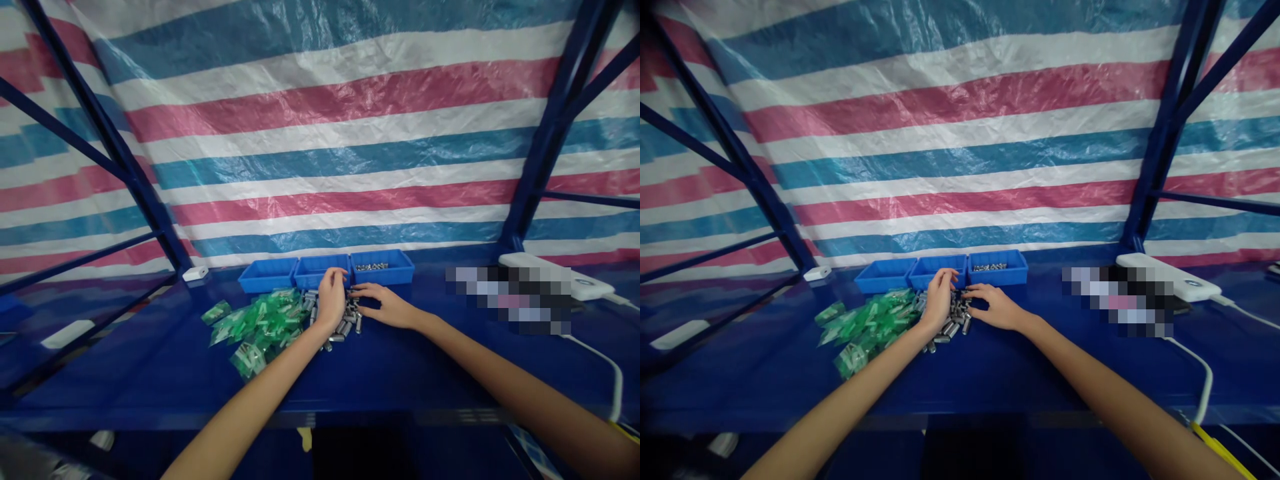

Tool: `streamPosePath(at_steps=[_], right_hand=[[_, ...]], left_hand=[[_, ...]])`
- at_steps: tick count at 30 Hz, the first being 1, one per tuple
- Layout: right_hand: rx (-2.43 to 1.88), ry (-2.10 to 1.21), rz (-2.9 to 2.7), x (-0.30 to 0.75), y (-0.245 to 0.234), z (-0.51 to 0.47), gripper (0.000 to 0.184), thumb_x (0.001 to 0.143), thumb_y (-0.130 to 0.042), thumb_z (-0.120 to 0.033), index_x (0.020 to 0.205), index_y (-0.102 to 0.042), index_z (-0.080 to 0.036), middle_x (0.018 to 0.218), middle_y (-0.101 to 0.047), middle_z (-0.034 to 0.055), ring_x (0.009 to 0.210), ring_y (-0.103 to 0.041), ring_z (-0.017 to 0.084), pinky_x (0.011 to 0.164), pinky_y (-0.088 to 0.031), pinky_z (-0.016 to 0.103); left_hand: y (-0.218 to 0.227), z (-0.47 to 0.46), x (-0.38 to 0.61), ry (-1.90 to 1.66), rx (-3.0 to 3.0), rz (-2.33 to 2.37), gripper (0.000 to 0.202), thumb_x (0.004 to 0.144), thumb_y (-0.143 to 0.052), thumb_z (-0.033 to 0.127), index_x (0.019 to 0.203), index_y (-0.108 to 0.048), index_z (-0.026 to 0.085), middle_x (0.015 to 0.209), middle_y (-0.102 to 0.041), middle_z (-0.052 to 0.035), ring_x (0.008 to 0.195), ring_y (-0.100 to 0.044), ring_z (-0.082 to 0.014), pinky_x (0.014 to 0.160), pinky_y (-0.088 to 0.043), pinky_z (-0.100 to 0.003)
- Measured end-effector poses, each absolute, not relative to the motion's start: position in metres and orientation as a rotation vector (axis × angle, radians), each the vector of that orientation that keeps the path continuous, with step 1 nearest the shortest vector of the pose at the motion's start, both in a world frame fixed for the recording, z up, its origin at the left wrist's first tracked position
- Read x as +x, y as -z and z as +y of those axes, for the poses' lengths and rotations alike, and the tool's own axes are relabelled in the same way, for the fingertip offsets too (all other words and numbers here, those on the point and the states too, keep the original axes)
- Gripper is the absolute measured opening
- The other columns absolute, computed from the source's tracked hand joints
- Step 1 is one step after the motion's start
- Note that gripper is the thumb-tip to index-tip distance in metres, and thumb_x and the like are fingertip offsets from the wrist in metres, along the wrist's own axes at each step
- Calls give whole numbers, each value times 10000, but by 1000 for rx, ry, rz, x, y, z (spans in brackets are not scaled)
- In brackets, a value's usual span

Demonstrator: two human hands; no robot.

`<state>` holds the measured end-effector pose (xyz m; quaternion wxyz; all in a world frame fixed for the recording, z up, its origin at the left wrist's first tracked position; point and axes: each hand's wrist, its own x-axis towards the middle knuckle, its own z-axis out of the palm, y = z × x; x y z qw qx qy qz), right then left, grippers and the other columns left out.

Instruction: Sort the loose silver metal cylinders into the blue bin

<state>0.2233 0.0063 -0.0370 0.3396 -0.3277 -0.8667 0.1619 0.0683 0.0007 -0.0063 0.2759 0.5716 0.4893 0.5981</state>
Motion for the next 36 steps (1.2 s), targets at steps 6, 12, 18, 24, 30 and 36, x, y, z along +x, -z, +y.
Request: streamPosePath(at_steps=[6,12,18,24,30,36], right_hand=[[-814,-425,-2227,227,32,8,256,752,-632,-261,1003,-663,-226,1076,-642,72,1042,-575,220,927,-434,387],[-819,-434,-2190,229,30,10,153,749,-631,-251,890,-681,-218,960,-663,53,919,-611,190,858,-467,339],[-924,-408,-2161,231,32,12,126,738,-632,-252,847,-682,-214,863,-660,32,791,-609,164,748,-488,303],[-934,-360,-2143,232,30,11,176,715,-643,-247,886,-667,-210,899,-638,44,784,-603,163,746,-493,310],[-827,-342,-2181,228,33,9,269,731,-620,-209,999,-646,-216,1091,-611,79,1008,-585,215,911,-446,386],[-823,-394,-2193,226,31,7,242,752,-560,-141,962,-659,-210,995,-658,57,946,-612,196,878,-468,364]], left_hand=[[5,-1,69,-1598,1547,1320,222,819,-362,225,753,-566,168,721,-547,-7,719,-519,-126,693,-386,-229],[7,0,69,-1585,1551,1308,224,816,-365,229,754,-571,167,706,-535,-4,678,-494,-122,660,-371,-227],[9,0,69,-1580,1571,1298,225,816,-369,230,755,-578,170,701,-539,1,656,-487,-116,645,-367,-222],[8,0,69,-1581,1581,1298,227,816,-368,237,759,-578,169,699,-542,0,678,-502,-121,660,-375,-226],[7,-2,70,-1563,1597,1312,226,820,-365,238,770,-575,170,715,-550,-6,725,-526,-131,700,-388,-237],[8,-2,70,-1561,1617,1314,226,823,-362,235,772,-574,171,723,-551,-7,717,-521,-128,692,-386,-233]])
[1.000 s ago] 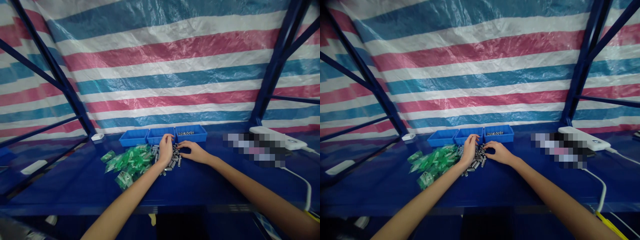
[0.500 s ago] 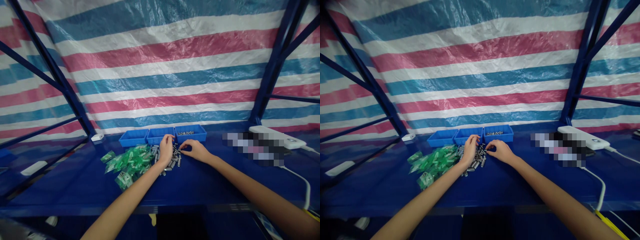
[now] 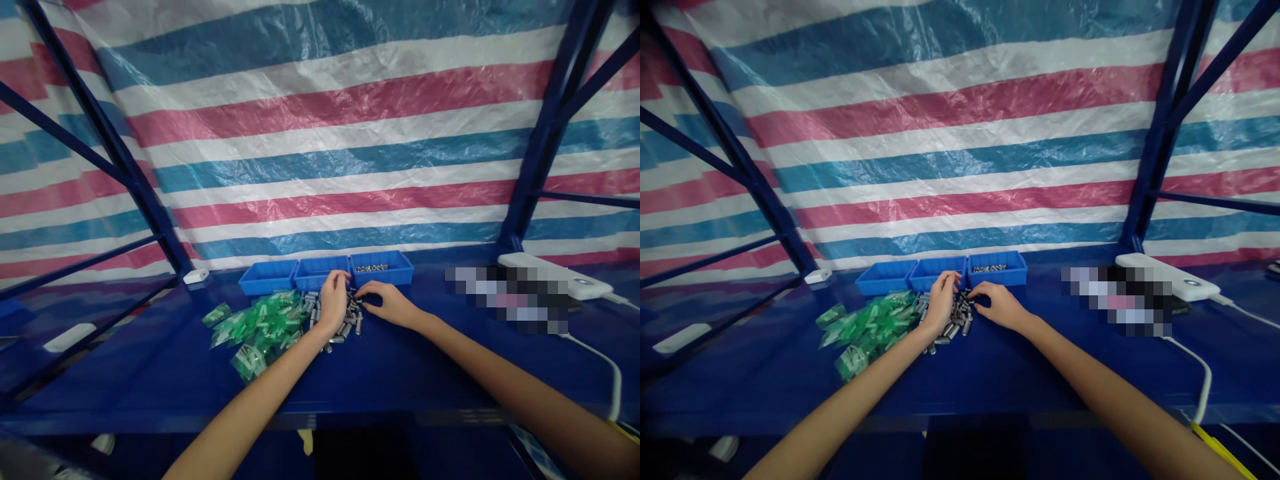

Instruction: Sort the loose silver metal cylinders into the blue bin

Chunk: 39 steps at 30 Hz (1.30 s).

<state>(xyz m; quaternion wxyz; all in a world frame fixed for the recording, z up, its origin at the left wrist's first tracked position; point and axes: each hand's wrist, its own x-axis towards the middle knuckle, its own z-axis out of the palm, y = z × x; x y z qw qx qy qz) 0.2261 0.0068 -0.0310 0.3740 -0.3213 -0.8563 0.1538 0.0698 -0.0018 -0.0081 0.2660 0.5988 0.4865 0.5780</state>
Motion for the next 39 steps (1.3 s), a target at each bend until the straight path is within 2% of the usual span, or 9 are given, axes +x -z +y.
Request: streamPosePath(at_steps=[4,11,19,25,29,39], right_hand=[[-819,-393,-2161,225,30,6,211,746,-551,-123,899,-674,-201,911,-664,52,870,-621,183,821,-489,339],[-879,-345,-2168,225,32,8,229,746,-568,-138,927,-682,-219,965,-678,47,918,-617,202,867,-465,370],[-1012,-385,-2106,227,30,7,181,736,-598,-211,892,-685,-235,887,-697,14,796,-639,178,724,-498,310],[-982,-346,-1907,226,24,6,256,696,-624,-249,948,-658,-221,812,-670,15,719,-618,154,632,-485,269],[-881,-306,-1830,224,15,2,287,706,-613,-234,992,-635,-212,820,-657,29,723,-608,156,617,-469,266],[-769,-437,-1847,220,7,-5,369,711,-591,-193,1080,-593,-207,925,-689,49,837,-642,173,646,-495,258]], left_hand=[[8,-1,70,-1554,1623,1311,230,825,-360,239,770,-572,169,729,-552,-8,717,-519,-127,692,-384,-233],[9,-1,69,-1560,1640,1290,227,827,-364,239,772,-571,167,721,-550,-9,734,-526,-131,709,-389,-237],[9,0,69,-1542,1657,1301,226,825,-367,248,772,-573,171,718,-554,-5,722,-527,-129,699,-389,-237],[2,-4,69,-1493,1706,1287,185,801,-448,296,734,-564,169,691,-534,9,690,-499,-120,672,-376,-226],[4,-7,71,-1401,1883,1282,250,806,-476,346,646,-541,165,690,-498,13,684,-468,-116,662,-352,-228],[4,-7,72,-1288,2067,1259,283,800,-498,361,592,-519,171,669,-453,18,644,-449,-119,639,-340,-234]])
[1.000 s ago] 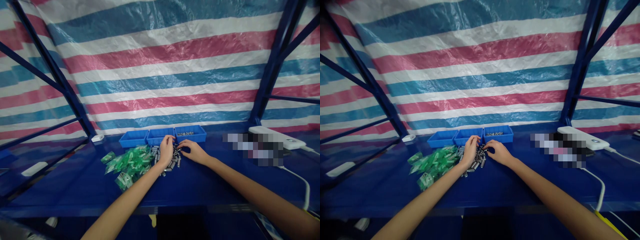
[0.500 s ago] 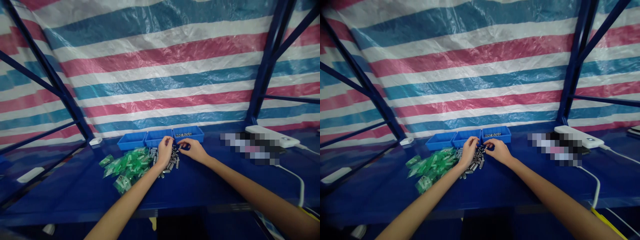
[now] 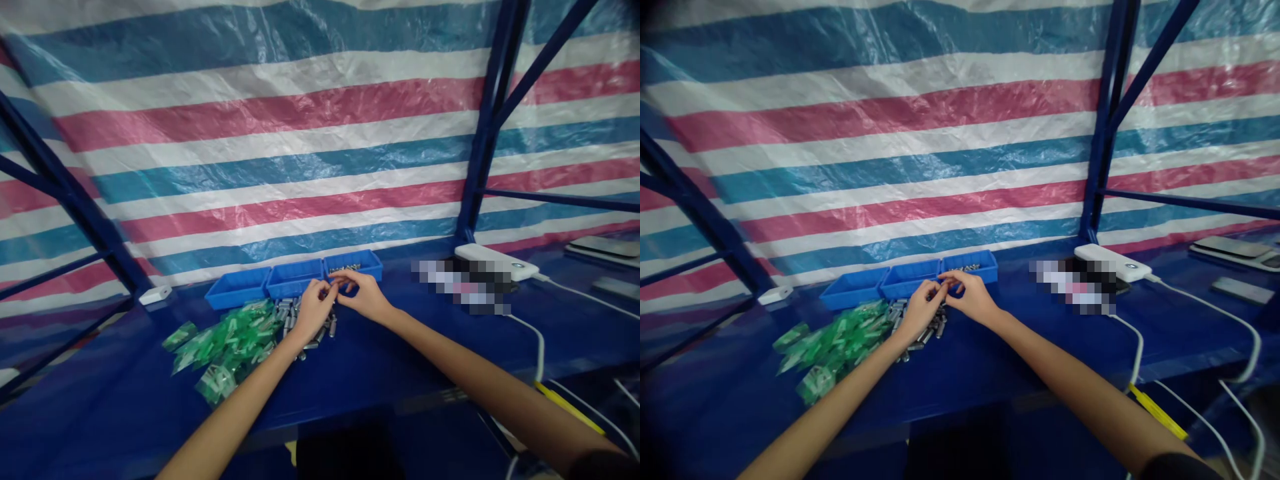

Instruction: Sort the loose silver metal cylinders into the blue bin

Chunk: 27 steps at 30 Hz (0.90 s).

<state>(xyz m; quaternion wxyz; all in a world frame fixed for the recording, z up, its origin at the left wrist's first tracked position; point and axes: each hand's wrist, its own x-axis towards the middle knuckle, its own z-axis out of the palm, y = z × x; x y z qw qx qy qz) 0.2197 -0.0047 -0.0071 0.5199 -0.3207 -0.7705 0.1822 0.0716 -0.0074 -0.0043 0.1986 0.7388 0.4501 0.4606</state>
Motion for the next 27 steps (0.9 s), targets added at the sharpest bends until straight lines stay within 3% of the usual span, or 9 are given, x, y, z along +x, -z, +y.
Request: streamPosePath(at_steps=[6,19,27], right_hand=[[-752,-521,-1770,217,3,-9,378,740,-563,-191,1117,-592,-206,968,-687,57,860,-641,166,606,-505,237],[-895,-444,-1675,220,-1,-11,146,744,-648,-320,823,-729,-228,790,-721,24,689,-643,178,638,-510,310],[-900,-564,-1582,216,1,-12,244,705,-660,-359,855,-708,-172,767,-705,60,687,-642,172,595,-506,276]], left_hand=[[3,-8,73,-1296,2077,1187,304,856,-440,336,634,-564,170,716,-491,-3,704,-482,-137,675,-359,-249],[1,-15,76,-1362,1961,1188,362,909,-336,362,634,-486,182,701,-484,-6,713,-479,-139,698,-359,-247],[-3,-20,78,-1429,1935,1245,315,929,-271,305,703,-456,185,740,-482,-12,764,-478,-141,743,-369,-246]])
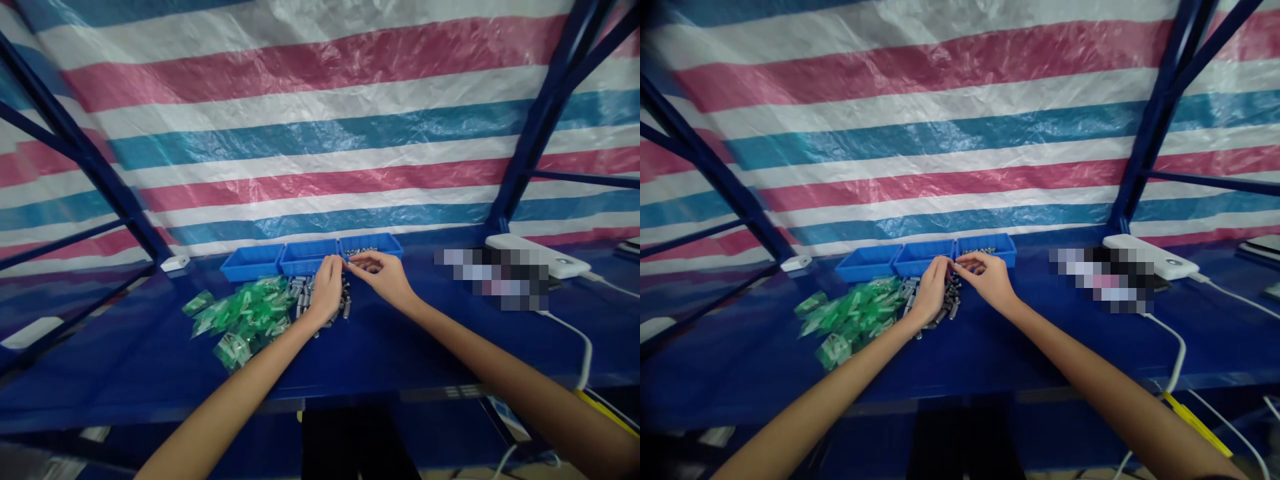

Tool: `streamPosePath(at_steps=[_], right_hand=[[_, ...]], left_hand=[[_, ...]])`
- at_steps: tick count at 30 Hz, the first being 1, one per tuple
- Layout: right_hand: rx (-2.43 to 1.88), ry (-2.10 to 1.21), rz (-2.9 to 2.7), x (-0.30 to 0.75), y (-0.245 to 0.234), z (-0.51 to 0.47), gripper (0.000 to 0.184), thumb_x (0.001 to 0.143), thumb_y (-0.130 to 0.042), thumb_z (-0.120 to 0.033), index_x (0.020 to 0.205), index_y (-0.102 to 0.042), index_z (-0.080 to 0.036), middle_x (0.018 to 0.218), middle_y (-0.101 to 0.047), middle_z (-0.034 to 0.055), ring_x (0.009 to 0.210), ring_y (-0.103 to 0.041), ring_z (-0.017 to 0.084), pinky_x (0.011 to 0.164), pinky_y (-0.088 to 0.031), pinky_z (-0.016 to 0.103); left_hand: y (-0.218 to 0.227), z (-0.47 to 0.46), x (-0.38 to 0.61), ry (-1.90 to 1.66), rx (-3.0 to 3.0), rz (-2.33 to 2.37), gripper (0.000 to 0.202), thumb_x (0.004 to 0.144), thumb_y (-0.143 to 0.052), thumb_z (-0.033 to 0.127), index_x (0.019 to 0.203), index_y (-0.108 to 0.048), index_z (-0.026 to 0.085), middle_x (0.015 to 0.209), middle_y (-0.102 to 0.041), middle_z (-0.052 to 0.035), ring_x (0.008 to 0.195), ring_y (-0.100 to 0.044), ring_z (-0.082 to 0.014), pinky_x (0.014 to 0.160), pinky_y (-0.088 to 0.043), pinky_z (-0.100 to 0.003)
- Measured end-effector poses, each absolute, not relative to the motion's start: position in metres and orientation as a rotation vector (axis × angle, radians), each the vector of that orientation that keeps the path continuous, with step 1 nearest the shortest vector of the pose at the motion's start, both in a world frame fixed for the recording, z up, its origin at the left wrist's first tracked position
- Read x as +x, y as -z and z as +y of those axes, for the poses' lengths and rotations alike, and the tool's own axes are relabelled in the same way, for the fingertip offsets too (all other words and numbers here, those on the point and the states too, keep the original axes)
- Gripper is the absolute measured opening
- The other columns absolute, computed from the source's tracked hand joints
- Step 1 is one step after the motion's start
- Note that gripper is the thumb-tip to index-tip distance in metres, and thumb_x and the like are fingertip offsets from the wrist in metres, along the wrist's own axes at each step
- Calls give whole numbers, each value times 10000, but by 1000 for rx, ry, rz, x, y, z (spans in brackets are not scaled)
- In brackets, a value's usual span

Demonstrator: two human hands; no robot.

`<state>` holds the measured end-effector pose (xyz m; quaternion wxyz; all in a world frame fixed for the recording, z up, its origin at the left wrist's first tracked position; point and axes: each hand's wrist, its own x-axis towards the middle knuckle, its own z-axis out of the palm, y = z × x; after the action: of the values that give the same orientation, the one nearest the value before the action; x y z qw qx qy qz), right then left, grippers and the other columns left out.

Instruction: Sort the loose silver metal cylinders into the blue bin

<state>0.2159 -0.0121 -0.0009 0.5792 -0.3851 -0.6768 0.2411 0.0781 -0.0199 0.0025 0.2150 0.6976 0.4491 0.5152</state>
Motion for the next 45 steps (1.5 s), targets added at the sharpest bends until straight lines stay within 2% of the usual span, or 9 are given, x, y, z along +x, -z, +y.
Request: streamPosePath(at_steps=[13,16,19,21,26,30,36,40,45], right_hand=[[-1125,-994,-1294,229,15,8,289,624,-724,-386,736,-693,-121,653,-691,79,563,-649,156,454,-519,227],[-1115,-982,-1257,236,12,13,313,589,-754,-387,749,-702,-122,668,-698,82,609,-668,181,548,-572,280],[-980,-909,-1296,243,5,18,462,584,-766,-372,977,-682,-145,870,-714,93,799,-680,221,733,-579,347],[-918,-841,-1384,246,2,19,548,593,-762,-363,1091,-638,-169,1005,-689,96,900,-660,238,821,-548,383],[-924,-633,-1875,239,4,5,437,633,-727,-393,1027,-673,-214,1114,-640,87,1068,-577,264,959,-436,450],[-893,-584,-2254,236,12,-4,631,580,-758,-419,1166,-592,-257,1311,-493,76,1211,-452,272,1035,-337,455],[-812,-534,-2392,237,17,2,447,661,-711,-342,1089,-636,-236,1145,-606,65,1067,-554,231,969,-394,414],[-790,-497,-2340,234,18,5,261,737,-647,-291,984,-678,-211,981,-668,57,921,-608,189,858,-457,344],[-963,-500,-2222,235,23,10,195,760,-583,-209,918,-699,-210,860,-690,37,705,-619,147,696,-478,284]], left_hand=[[3,-20,81,-1474,1841,1214,262,920,-284,300,796,-485,186,788,-510,-5,758,-489,-121,737,-371,-238],[2,-21,82,-1469,1844,1230,254,916,-294,293,790,-487,187,786,-511,-6,761,-489,-124,731,-372,-240],[3,-20,82,-1476,1837,1236,250,915,-303,298,789,-490,189,782,-512,-5,752,-489,-124,730,-373,-243],[3,-19,82,-1494,1827,1242,249,915,-306,303,791,-490,191,780,-514,-4,741,-489,-122,728,-373,-244],[2,-17,80,-1566,1803,1275,232,915,-302,290,805,-481,192,793,-521,-8,759,-494,-126,736,-373,-245],[3,-15,77,-1595,1782,1279,227,913,-296,276,804,-477,194,781,-518,-8,761,-502,-126,730,-382,-240],[6,-14,77,-1573,1801,1273,241,916,-291,295,800,-478,196,749,-498,-2,745,-496,-127,727,-381,-242],[4,-15,77,-1575,1794,1269,241,914,-292,282,791,-479,192,743,-491,-1,743,-490,-128,724,-381,-241],[1,-15,76,-1541,1806,1286,245,909,-289,277,782,-479,189,734,-488,1,746,-490,-127,719,-382,-235]])
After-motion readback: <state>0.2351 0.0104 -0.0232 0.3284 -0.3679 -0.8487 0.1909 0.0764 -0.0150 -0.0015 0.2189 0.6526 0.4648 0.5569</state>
